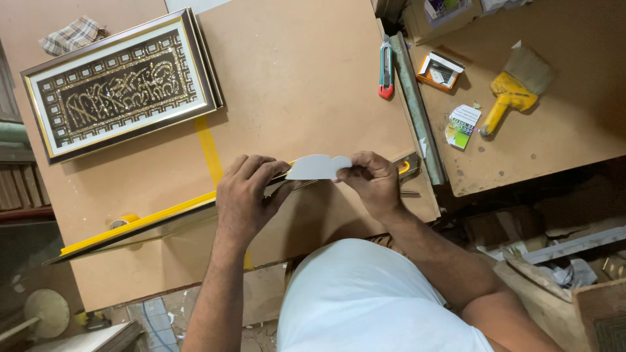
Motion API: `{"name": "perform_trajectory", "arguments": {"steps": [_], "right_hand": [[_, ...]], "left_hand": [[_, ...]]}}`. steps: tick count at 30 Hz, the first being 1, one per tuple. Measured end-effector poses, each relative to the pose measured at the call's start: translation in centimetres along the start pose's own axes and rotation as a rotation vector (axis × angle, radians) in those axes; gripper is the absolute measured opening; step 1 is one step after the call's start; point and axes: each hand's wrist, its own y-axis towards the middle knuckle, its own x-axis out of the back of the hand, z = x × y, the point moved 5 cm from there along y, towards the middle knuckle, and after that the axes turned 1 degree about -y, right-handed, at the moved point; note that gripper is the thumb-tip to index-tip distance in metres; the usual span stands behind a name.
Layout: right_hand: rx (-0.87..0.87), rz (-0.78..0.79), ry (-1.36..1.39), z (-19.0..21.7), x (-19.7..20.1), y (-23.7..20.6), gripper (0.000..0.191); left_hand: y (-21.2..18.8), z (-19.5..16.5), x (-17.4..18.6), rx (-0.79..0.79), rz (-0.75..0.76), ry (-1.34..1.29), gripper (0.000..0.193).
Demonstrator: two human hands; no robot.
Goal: The person applies yellow tape around the back edges of a picture frame, cuts the tape with a utility knife, and presses white paper corner protectors onto the frame corners. They repeat the taping and corner-folding process on additional frames, stacking finished frames aside.
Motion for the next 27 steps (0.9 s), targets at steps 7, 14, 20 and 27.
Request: {"name": "perform_trajectory", "arguments": {"steps": [7,14,20,27], "right_hand": [[0.085,-0.063,-0.396,-3.2,-1.5,2.7,0.02],[0.083,-0.063,-0.307,-4.6,-1.4,3.8,0.017],[0.119,-0.1,-0.444,-3.0,-1.9,7.3,0.019],[0.66,-0.148,-1.003,2.4,-6.0,8.9,0.026]], "left_hand": [[1.0,1.9,-0.5,0.045,0.007,-0.063,0.032],[1.6,2.8,-1.2,-0.06,-0.088,-0.117,0.032],[4.4,4.5,-2.1,0.11,-0.029,-0.061,0.02],[7.7,4.7,-1.8,-0.036,0.058,-0.005,0.024]]}}
